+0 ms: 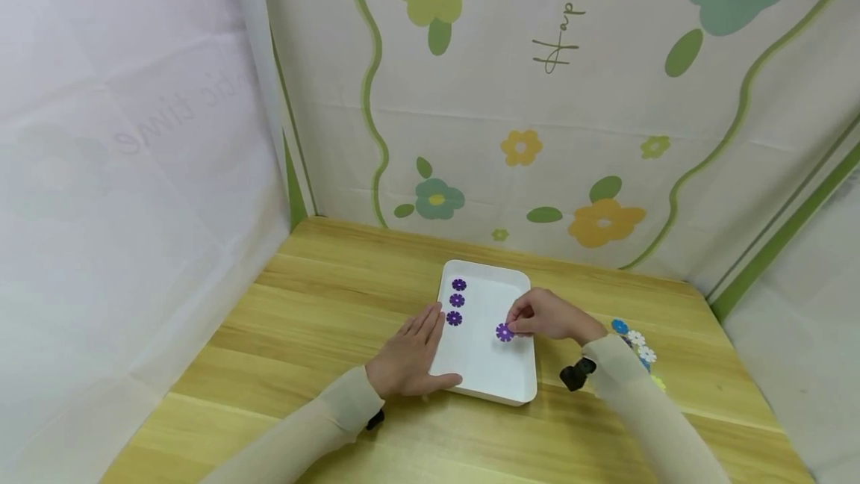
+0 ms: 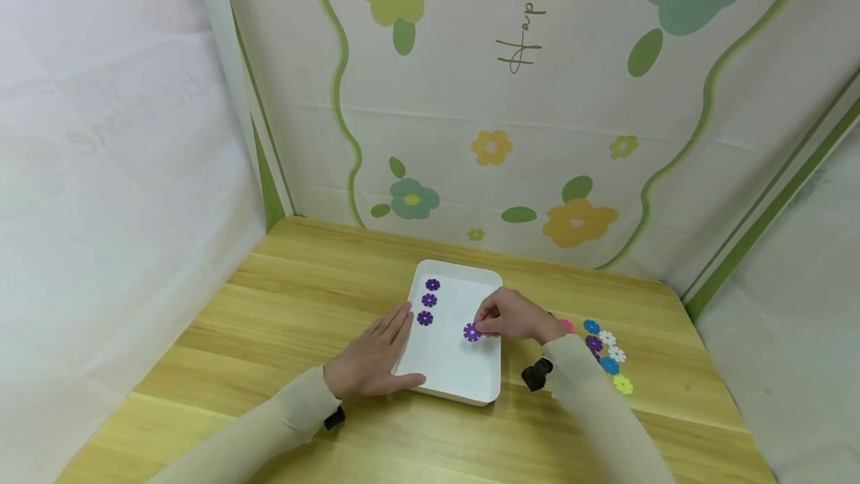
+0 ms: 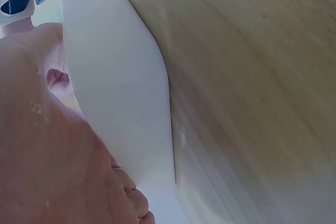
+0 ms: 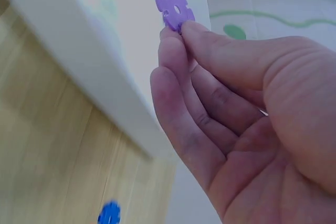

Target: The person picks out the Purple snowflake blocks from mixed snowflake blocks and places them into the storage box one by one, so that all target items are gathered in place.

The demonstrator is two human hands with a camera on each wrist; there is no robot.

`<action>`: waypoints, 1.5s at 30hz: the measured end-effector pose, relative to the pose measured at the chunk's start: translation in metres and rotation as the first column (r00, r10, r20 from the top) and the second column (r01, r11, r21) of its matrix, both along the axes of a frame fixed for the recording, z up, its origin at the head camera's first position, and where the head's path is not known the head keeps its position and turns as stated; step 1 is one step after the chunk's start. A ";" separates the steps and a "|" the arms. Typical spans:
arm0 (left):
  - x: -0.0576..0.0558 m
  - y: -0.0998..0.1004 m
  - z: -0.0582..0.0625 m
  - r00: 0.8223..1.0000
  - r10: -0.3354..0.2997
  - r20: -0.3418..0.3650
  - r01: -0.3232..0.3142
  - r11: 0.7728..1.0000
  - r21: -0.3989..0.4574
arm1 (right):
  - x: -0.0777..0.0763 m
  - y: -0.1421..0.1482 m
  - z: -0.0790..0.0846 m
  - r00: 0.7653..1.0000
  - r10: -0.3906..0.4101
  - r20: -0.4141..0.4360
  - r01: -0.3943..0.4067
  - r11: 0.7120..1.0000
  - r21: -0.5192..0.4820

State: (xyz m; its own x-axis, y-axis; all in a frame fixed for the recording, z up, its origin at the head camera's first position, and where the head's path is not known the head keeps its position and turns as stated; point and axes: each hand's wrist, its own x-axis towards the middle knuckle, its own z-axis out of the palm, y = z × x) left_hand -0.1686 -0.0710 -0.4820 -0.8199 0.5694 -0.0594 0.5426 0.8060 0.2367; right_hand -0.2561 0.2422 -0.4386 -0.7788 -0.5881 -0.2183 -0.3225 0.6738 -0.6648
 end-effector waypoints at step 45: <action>0.003 0.002 0.005 1.000 -0.007 -0.021 0.006 0.999 -0.038 | -0.003 -0.075 -0.032 0.994 -0.107 -0.009 0.107 0.994 0.013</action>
